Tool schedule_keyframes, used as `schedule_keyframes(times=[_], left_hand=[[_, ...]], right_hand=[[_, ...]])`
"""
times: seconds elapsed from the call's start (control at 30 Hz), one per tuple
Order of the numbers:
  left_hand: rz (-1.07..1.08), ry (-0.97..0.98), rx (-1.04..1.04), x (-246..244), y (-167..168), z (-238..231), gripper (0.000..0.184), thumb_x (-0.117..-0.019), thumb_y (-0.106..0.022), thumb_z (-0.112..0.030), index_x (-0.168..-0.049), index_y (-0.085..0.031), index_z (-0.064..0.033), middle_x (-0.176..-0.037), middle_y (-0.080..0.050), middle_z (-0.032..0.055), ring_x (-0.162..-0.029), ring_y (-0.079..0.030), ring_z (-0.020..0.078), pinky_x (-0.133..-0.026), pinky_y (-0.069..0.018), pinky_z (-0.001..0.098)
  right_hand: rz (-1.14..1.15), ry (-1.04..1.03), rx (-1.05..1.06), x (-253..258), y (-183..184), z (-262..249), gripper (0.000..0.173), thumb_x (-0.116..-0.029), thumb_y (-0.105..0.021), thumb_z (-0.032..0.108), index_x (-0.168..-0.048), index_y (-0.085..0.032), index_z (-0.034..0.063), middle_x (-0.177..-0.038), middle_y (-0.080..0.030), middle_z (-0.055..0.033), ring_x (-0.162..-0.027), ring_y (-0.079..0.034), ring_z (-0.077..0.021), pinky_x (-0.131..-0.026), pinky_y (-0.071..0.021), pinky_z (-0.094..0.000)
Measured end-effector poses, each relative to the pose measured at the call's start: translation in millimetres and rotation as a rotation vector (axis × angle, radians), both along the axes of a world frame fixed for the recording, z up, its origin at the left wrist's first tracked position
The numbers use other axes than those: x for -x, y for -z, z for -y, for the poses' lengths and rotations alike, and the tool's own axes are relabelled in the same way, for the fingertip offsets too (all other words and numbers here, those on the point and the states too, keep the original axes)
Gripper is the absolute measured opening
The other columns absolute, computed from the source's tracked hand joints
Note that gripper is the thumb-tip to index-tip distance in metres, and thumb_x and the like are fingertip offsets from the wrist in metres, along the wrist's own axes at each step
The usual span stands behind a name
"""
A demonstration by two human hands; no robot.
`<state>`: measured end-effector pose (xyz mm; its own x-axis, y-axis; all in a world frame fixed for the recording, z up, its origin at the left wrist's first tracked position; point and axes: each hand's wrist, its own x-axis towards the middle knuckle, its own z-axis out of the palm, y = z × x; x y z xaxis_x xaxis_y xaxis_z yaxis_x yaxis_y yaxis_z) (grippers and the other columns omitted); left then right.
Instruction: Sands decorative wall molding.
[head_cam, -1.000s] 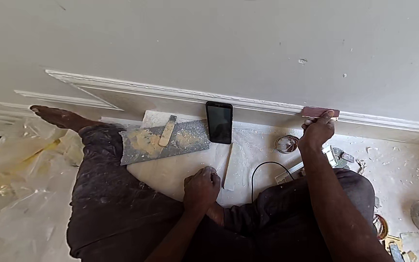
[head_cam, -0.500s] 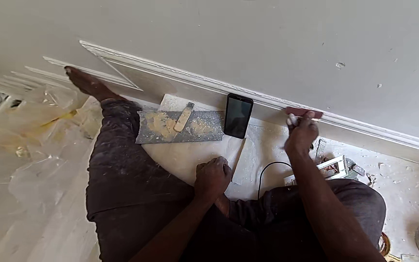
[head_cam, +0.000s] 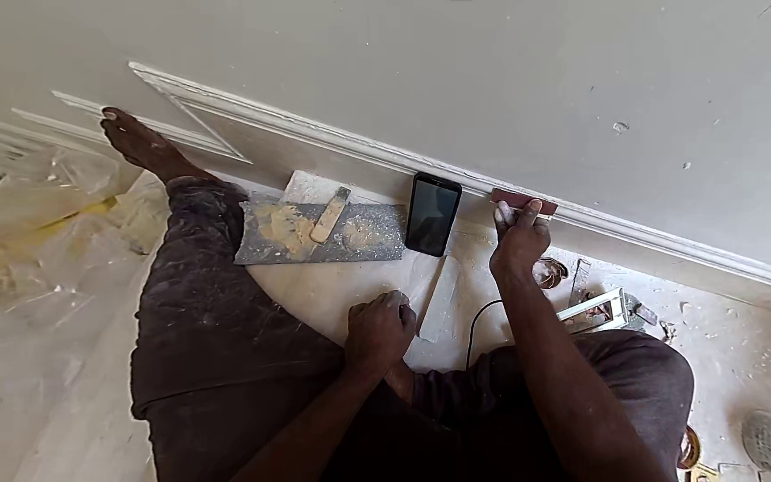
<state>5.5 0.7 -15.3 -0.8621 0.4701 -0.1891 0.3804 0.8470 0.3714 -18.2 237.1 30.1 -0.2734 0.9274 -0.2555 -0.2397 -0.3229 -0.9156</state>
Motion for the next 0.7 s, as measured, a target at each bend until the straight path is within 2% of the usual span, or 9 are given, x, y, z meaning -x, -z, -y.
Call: schedule_keyframes(times=[0.1, 0.2, 0.27, 0.4, 0.53, 0.6, 0.7], left_hand=[[-0.021, -0.012, -0.045, -1, 1, 5, 0.015, -0.0988, -0.060, -0.019, -0.099, -0.072, -0.0094, -0.090, -0.072, 0.0095, -0.086, -0.069, 0.0287, -0.088, -0.0497, 0.0573], [0.002, -0.004, -0.025, -1, 1, 0, 0.016, -0.0997, -0.060, -0.020, -0.100, -0.072, -0.0098, -0.093, -0.073, 0.0095, -0.088, -0.069, 0.0291, -0.090, -0.0492, 0.0572], [-0.013, 0.008, -0.030, -1, 3, -3, 0.016, -0.0995, -0.060, -0.020, -0.099, -0.072, -0.0093, -0.093, -0.073, 0.0099, -0.088, -0.070, 0.0293, -0.090, -0.0489, 0.0572], [-0.033, 0.010, -0.059, 0, 5, 4, 0.016, -0.0985, -0.059, -0.019, -0.099, -0.072, -0.0093, -0.089, -0.072, 0.0095, -0.085, -0.069, 0.0292, -0.089, -0.0491, 0.0585], [-0.055, -0.015, -0.114, -1, 8, 9, 0.016, -0.0973, -0.059, -0.018, -0.098, -0.071, -0.0080, -0.084, -0.070, 0.0089, -0.080, -0.068, 0.0285, -0.085, -0.0493, 0.0582], [-0.035, -0.014, -0.100, -1, 8, 4, 0.016, -0.0978, -0.060, -0.020, -0.099, -0.072, -0.0086, -0.087, -0.071, 0.0095, -0.082, -0.068, 0.0289, -0.088, -0.0488, 0.0582], [-0.021, 0.004, -0.086, -1, 7, 0, 0.016, -0.0982, -0.061, -0.020, -0.100, -0.071, -0.0089, -0.088, -0.071, 0.0103, -0.083, -0.069, 0.0298, -0.090, -0.0486, 0.0590]], right_hand=[[-0.025, 0.014, 0.019, -18, -3, -12, 0.031, -0.1122, -0.044, 0.029, -0.103, -0.055, 0.0013, -0.078, -0.067, -0.0055, -0.068, -0.071, -0.0150, -0.068, -0.0636, -0.0316], [0.006, 0.108, -0.023, -31, 2, -31, 0.030, -0.1117, -0.046, 0.028, -0.100, -0.055, 0.0024, -0.074, -0.066, -0.0057, -0.065, -0.071, -0.0149, -0.064, -0.0637, -0.0306], [0.025, 0.062, -0.031, -22, 3, -22, 0.032, -0.1123, -0.043, 0.030, -0.106, -0.055, 0.0009, -0.079, -0.066, -0.0064, -0.069, -0.071, -0.0153, -0.069, -0.0638, -0.0324], [-0.018, -0.009, 0.061, 7, -3, 13, 0.031, -0.1113, -0.047, 0.028, -0.105, -0.057, -0.0013, -0.081, -0.068, -0.0098, -0.070, -0.073, -0.0173, -0.070, -0.0646, -0.0334], [-0.019, 0.042, 0.012, -18, -1, -10, 0.032, -0.1111, -0.047, 0.028, -0.106, -0.058, -0.0006, -0.081, -0.068, -0.0071, -0.072, -0.072, -0.0165, -0.070, -0.0638, -0.0336], [-0.003, 0.136, -0.027, -28, 0, -25, 0.029, -0.1108, -0.049, 0.028, -0.104, -0.056, 0.0004, -0.078, -0.068, -0.0072, -0.067, -0.072, -0.0160, -0.065, -0.0645, -0.0319], [0.012, 0.098, -0.040, -14, 0, -11, 0.032, -0.1118, -0.045, 0.029, -0.105, -0.057, 0.0002, -0.078, -0.067, -0.0068, -0.069, -0.072, -0.0151, -0.067, -0.0637, -0.0318]])
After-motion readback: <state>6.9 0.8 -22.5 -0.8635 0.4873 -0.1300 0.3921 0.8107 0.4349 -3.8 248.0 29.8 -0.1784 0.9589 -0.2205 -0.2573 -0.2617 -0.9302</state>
